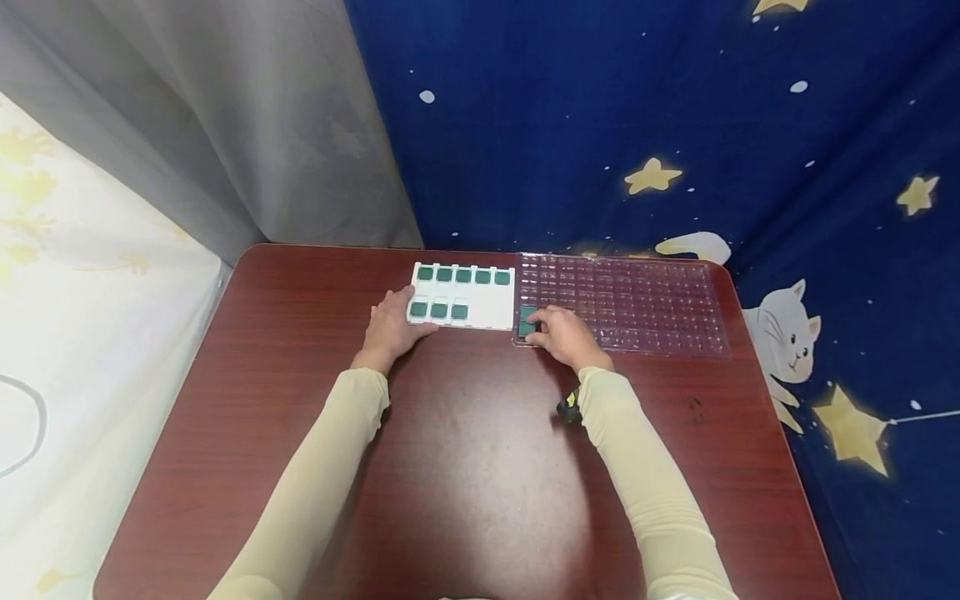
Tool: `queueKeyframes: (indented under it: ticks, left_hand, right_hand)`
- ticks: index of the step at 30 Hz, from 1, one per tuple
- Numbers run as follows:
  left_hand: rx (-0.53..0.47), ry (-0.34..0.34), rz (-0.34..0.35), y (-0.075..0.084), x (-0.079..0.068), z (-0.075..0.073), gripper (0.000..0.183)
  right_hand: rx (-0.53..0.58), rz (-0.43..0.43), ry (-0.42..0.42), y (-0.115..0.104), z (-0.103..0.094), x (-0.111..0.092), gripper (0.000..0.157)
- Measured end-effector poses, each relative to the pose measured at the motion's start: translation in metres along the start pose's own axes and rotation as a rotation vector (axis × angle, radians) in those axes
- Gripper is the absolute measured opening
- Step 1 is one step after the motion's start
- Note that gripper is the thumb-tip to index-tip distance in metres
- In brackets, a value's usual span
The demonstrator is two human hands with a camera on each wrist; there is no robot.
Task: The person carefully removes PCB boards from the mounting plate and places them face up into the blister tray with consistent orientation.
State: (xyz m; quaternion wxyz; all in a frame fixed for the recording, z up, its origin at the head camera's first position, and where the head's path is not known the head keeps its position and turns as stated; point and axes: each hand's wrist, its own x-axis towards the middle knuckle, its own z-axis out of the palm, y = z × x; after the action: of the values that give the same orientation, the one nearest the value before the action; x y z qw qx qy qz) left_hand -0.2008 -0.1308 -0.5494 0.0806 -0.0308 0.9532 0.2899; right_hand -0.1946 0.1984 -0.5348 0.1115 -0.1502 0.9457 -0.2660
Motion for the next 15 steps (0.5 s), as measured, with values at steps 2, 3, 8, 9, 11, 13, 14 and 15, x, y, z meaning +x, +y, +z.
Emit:
queueKeyframes:
  ticks: [2,3,8,9,11,13,14,15]
  left_hand:
    - [0.005,0.000,0.000,0.0002,0.0002,-0.0001,0.095]
    - [0.006,-0.001,0.000,0.0003,0.0001,0.0000,0.095]
    - [0.007,-0.001,0.003,0.0012,-0.0002,-0.0001,0.094]
    - [0.007,-0.003,0.004,0.0013,-0.0003,-0.0002,0.094]
    - [0.008,-0.005,0.005,0.0015,-0.0005,-0.0004,0.094]
    - [0.012,-0.008,0.004,0.0015,-0.0005,-0.0007,0.095]
    - [0.015,-0.009,0.004,0.0016,-0.0006,-0.0009,0.095]
    - [0.018,-0.010,0.003,0.0017,-0.0007,-0.0011,0.095]
  right_hand:
    - [0.000,0.002,-0.009,0.0006,0.0003,0.0006,0.036]
    - [0.000,0.004,-0.012,0.0008,0.0003,0.0004,0.036]
    - [-0.004,0.010,-0.031,0.0017,-0.0003,0.0004,0.038]
    - [-0.006,0.013,-0.036,0.0015,-0.0005,0.0005,0.038]
    - [-0.009,0.012,-0.041,0.0009,-0.0010,0.0011,0.038]
    - [-0.014,0.006,-0.042,0.0003,-0.0012,0.0019,0.037]
    - [-0.014,0.004,-0.043,-0.0001,-0.0012,0.0022,0.037]
    - [-0.015,0.002,-0.043,-0.0004,-0.0011,0.0025,0.037]
